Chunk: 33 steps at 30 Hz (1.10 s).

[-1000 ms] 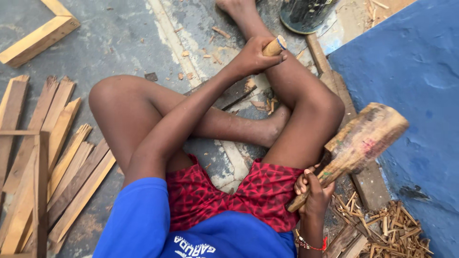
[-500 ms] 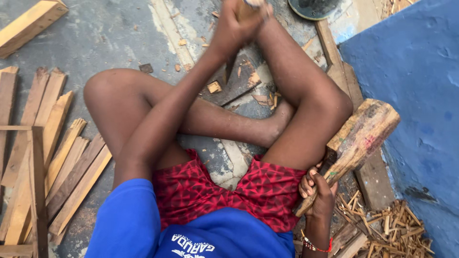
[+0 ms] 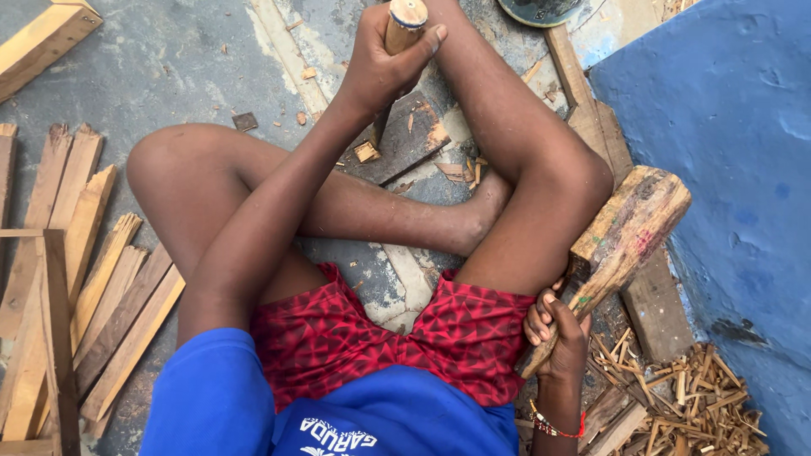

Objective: The person sits cross-legged on the floor and uses a wooden mallet to strike a cylindrical wooden tool held against a larger piece of wood. The person repeatedly hammers the tool to shape the wood, with wood shavings accumulating on the floor.

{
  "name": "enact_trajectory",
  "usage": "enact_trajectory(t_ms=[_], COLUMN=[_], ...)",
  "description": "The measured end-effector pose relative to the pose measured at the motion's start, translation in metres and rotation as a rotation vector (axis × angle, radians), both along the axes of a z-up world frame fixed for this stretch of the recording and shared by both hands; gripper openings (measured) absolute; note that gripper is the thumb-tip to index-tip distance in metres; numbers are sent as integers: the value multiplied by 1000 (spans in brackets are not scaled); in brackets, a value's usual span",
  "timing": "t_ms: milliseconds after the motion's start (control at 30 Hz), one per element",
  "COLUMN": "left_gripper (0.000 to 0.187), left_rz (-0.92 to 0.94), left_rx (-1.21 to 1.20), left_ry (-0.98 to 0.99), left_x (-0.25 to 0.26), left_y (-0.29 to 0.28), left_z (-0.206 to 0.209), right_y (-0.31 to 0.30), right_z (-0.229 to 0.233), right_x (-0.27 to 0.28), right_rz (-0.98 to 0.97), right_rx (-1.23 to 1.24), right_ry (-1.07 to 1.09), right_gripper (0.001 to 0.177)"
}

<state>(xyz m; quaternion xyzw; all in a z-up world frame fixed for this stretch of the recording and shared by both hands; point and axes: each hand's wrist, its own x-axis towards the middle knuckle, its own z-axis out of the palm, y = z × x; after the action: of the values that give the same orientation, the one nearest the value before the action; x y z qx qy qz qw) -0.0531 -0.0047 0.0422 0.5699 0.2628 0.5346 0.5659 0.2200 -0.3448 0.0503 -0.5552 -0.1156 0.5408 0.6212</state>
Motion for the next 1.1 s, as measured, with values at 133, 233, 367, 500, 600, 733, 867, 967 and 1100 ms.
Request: enact_trajectory(t_ms=[133,233,367,500,600,733,867,967,1100], left_gripper=[25,26,25,26,24,21,19,17,16], left_rz=[23,62,68,86,53,74,52,27,-26], left_rx=[11,149,264,374,327,360,350,338,337], left_ry=[-9,74,170,216,154,185,182,203,219], left_x=[1,2,9,14,15,25,33,36,38], left_y=[-1,-4,-20,-23,-21,-14,-9,-4,-5], left_z=[-2,-1,4,13,14,13,12,10,6], right_y=[0,-1,-4,-6,-2,23,66,109,149], right_z=[0,0,-1,2,21,59,125,146,145], right_x=[0,1,-2,-7,-2,-10,11,-4,-29], right_rz=[5,13,-7,-14,81,41,90,82,346], right_rx=[21,20,-12,-29,52,238,463,490,156], right_ry=[8,6,-28,-79,-147,-432,-625,-648,-540], right_gripper=[21,20,20,24,23,41,30,31,35])
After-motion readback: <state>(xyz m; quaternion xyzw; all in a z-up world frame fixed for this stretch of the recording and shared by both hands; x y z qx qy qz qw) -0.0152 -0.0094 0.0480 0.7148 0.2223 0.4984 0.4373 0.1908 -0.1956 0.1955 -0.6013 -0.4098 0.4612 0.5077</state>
